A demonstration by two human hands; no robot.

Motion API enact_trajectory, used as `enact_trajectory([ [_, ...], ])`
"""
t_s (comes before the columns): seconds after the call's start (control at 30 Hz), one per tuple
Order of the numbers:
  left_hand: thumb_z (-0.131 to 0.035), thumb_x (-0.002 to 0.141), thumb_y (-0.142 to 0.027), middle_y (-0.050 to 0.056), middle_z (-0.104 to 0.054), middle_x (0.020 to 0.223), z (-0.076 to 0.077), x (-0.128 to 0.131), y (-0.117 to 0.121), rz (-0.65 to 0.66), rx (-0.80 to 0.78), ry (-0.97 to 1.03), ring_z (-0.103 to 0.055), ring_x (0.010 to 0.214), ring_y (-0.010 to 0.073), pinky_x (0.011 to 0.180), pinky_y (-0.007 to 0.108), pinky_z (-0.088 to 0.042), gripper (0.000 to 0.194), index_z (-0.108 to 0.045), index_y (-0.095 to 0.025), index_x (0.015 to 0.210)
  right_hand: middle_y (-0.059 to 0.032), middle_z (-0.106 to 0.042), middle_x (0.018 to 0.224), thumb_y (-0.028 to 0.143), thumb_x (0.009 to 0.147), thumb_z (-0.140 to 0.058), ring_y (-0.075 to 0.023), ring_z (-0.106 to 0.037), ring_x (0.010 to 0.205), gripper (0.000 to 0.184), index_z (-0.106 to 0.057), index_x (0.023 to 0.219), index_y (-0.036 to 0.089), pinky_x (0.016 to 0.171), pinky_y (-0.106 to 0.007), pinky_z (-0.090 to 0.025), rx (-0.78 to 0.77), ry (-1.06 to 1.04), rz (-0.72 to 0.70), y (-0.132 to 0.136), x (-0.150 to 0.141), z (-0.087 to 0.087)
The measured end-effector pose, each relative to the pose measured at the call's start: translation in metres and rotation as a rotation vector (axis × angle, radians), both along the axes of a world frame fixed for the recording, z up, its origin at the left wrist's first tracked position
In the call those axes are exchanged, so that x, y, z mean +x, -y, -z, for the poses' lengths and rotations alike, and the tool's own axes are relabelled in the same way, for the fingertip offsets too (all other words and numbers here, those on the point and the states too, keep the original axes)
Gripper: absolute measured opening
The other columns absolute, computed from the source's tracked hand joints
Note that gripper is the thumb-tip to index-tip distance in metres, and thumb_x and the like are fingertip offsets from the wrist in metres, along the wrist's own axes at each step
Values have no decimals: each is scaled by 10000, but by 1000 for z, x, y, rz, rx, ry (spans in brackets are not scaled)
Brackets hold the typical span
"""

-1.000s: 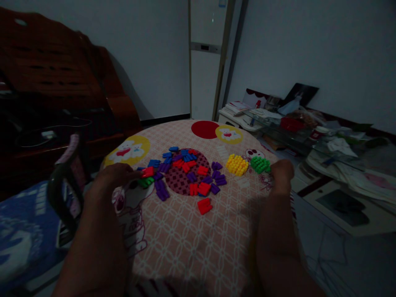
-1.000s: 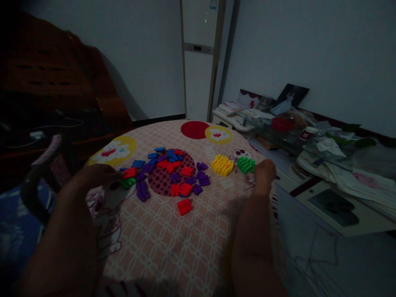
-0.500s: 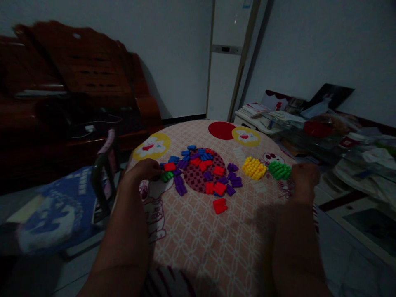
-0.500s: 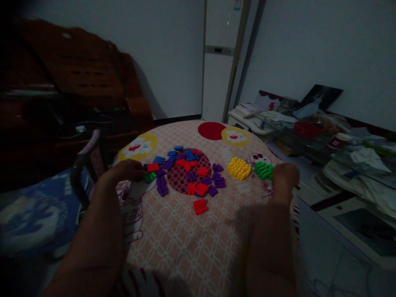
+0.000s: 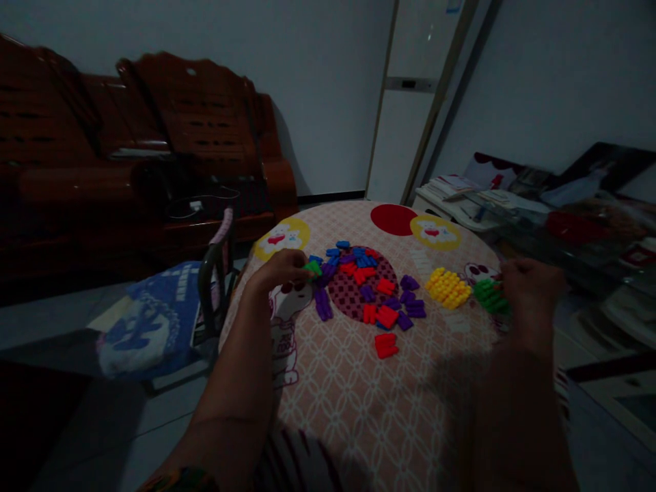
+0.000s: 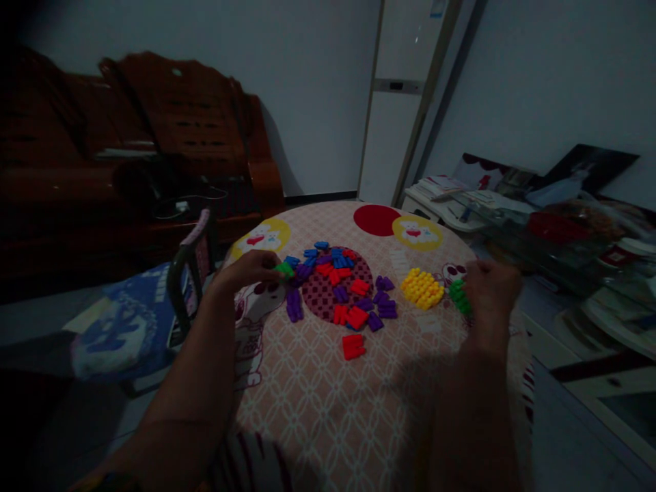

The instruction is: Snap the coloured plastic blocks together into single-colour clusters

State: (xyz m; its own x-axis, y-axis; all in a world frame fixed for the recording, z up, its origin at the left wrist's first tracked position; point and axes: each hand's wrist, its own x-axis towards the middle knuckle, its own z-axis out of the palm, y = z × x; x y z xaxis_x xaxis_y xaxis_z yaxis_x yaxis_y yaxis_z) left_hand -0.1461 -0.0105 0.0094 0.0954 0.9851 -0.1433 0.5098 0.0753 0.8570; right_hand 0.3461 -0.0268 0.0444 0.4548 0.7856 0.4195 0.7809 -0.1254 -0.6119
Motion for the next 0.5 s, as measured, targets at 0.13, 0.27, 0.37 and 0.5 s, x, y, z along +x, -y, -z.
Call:
enact_trajectory([
  [0.13, -818, 668, -389, 42, -726, 751, -9, 42, 1, 92, 159, 407, -673, 629, 155, 590, 261, -553, 354, -654, -149, 870, -42, -673, 630, 306, 781, -624, -157, -626, 517, 188, -714, 785, 142, 475, -244, -494, 3, -298, -193, 6, -77, -15],
  [0.27, -837, 673, -422, 56, -752, 845, -4, 101, 6, 222, 124, 612, -710, 701, 172, 662, 294, -595, 415, -657, -143, 921, -14, -677, 649, 328, 814, -650, -136, -631, 528, 212, -732, 890, 148, 475, -216, -497, -196, -482, -687, 12, -141, -11],
  [0.37, -846, 673, -429, 43, -752, 818, 4, 129, 11, 276, 78, 659, -713, 688, 172, 657, 291, -598, 423, -656, -148, 926, -4, -693, 704, 323, 836, -647, -128, -633, 557, 222, -739, 965, 167, 503, -220, -512, -239, -510, -877, 13, -159, -3],
  [0.5, -855, 671, -415, 40, -749, 777, 11, 140, 14, 268, 56, 708, -720, 686, 173, 654, 280, -602, 417, -653, -144, 917, -3, -698, 744, 285, 838, -642, -124, -631, 605, 194, -751, 953, 173, 537, -216, -504, -223, -458, -927, 14, -161, -1],
])
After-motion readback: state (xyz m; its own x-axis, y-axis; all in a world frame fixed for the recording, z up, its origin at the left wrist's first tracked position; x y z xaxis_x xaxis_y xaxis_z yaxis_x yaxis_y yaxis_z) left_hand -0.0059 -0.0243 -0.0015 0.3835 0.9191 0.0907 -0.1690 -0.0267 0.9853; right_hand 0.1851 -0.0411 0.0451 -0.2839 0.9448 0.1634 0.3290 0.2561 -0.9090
